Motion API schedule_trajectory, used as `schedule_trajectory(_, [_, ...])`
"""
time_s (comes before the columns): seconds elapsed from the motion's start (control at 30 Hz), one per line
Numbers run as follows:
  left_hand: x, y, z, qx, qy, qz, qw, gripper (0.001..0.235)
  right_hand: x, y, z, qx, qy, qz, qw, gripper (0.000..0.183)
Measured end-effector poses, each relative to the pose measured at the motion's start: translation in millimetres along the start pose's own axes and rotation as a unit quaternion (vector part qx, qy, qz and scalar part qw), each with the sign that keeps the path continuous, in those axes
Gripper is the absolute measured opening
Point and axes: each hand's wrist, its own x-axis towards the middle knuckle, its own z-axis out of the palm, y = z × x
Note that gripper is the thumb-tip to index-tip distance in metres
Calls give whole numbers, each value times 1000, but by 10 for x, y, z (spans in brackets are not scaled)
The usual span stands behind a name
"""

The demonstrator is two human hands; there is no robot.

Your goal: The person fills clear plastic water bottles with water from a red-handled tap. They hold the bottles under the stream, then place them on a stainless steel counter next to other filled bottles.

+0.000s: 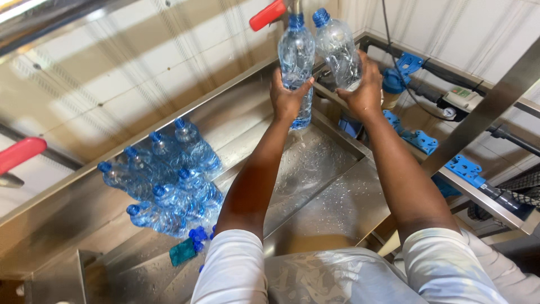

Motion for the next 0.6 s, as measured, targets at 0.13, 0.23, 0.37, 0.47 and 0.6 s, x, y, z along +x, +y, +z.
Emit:
schedule_trajectory(0.13, [-178, -475, -132, 50, 22, 14, 998, 108, 64, -46, 116, 14, -15, -46, 999, 109])
schedule_trajectory(0.23, [-408, -947, -239, 105, 118, 50, 986, 110, 74, -205, 242, 69, -51, -29, 996, 114])
schedule_trajectory(0.37, [-618, -1415, -472, 157, 238, -156, 946, 100, 49, -438, 443, 266, -138, 78, 951, 111])
schedule_trajectory(0.47, [-752, -1728, -752, 207, 292, -186, 915, 97, -49, -610, 714, 407, -106, 89, 903, 115])
schedule_trajectory(0.6, [-812, -2126, -1096, 240, 376, -40, 894, 99, -95, -608, 744, 455, -76, 7, 887, 84])
